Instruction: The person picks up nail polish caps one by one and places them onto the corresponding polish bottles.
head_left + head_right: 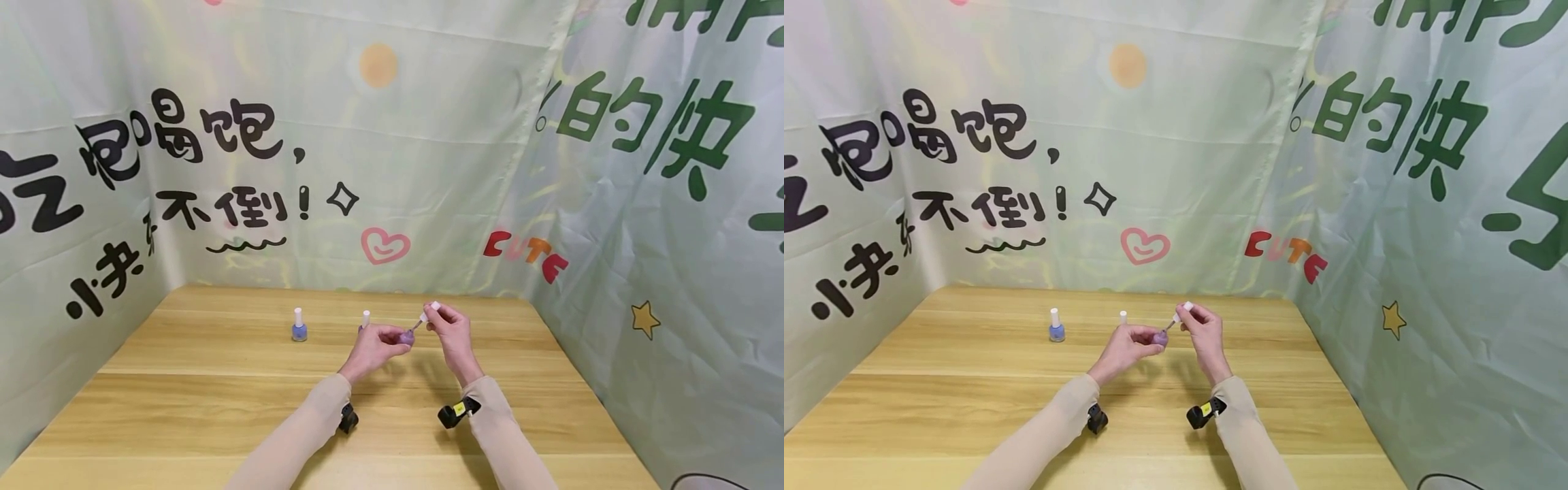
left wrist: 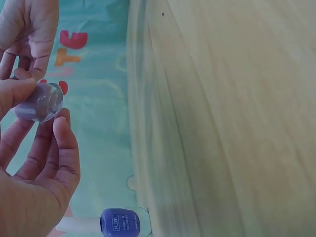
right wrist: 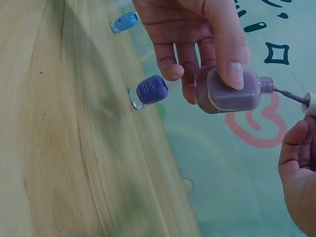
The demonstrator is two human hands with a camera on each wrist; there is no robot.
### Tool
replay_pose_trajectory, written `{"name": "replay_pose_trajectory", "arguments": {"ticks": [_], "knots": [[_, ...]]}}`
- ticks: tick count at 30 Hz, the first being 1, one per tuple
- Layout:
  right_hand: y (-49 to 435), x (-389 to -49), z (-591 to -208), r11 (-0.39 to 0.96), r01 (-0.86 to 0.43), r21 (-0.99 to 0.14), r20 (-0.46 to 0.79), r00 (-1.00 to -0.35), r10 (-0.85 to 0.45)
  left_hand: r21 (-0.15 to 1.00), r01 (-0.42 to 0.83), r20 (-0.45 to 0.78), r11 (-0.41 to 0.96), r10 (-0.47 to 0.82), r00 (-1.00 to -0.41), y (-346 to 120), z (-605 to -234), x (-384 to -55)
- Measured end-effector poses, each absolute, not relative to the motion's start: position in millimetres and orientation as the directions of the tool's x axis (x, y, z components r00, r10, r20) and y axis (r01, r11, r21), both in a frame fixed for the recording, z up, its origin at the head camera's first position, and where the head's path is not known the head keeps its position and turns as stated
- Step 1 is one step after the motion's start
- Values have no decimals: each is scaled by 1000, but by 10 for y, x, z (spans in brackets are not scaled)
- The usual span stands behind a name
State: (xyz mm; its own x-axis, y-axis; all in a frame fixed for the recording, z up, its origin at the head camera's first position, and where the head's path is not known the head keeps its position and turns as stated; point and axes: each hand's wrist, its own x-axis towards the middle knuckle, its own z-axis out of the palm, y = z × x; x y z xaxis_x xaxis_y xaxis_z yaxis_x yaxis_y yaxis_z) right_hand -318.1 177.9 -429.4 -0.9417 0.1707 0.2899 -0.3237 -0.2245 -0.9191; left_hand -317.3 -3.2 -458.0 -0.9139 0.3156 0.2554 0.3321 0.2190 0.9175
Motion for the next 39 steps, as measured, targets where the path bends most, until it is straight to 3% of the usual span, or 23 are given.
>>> {"name": "replay_pose_trajectory", "arguments": {"ticks": [23, 39], "knots": [[1744, -3167, -4294, -119, -286, -951, 275, -957, 95, 909, 335, 255, 248, 304, -918, -23, -4559, -3164], [1696, -3163, -4333, -36, -259, -965, 258, -966, 21, 920, 350, 278, 177, 336, -900, -60, -4586, -3155]]}}
